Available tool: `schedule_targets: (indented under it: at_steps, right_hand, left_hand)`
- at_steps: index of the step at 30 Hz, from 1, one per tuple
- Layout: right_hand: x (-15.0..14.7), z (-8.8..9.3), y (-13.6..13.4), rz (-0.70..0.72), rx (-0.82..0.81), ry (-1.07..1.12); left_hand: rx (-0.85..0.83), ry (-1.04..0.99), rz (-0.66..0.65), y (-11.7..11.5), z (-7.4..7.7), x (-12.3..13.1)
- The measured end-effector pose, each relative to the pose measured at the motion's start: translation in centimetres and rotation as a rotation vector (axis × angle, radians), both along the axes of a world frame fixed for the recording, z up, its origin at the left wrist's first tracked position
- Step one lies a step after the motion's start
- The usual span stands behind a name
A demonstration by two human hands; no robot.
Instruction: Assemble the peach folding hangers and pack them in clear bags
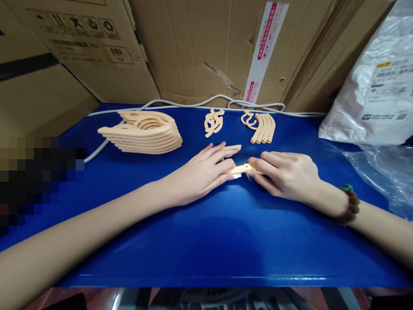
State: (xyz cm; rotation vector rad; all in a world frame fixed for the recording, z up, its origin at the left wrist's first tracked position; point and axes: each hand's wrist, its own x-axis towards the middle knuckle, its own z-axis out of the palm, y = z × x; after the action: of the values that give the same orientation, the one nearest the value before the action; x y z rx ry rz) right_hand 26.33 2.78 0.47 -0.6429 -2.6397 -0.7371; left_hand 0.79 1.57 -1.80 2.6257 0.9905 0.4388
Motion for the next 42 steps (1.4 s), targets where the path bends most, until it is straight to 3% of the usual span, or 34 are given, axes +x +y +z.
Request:
schedule_targets:
  at_steps: [11,36,42]
  right_hand:
    - [-0.09,-0.05,0.05,-0.043,-0.179,0.022]
    - [-0.03,0.15,-0.03,0.042,-0.148,0.011]
    - [-0.01,0.04,0.0,0.042,-0.233,0.017]
  left_hand:
    - [0.007,0.025,-0.058,0.24,0.2,-0.17]
    - [-0.03,-0.021,-0.124,0.06,0.81,-0.24]
    - [-0.002,-0.036,-0.142,-0.06,0.97,-0.21]
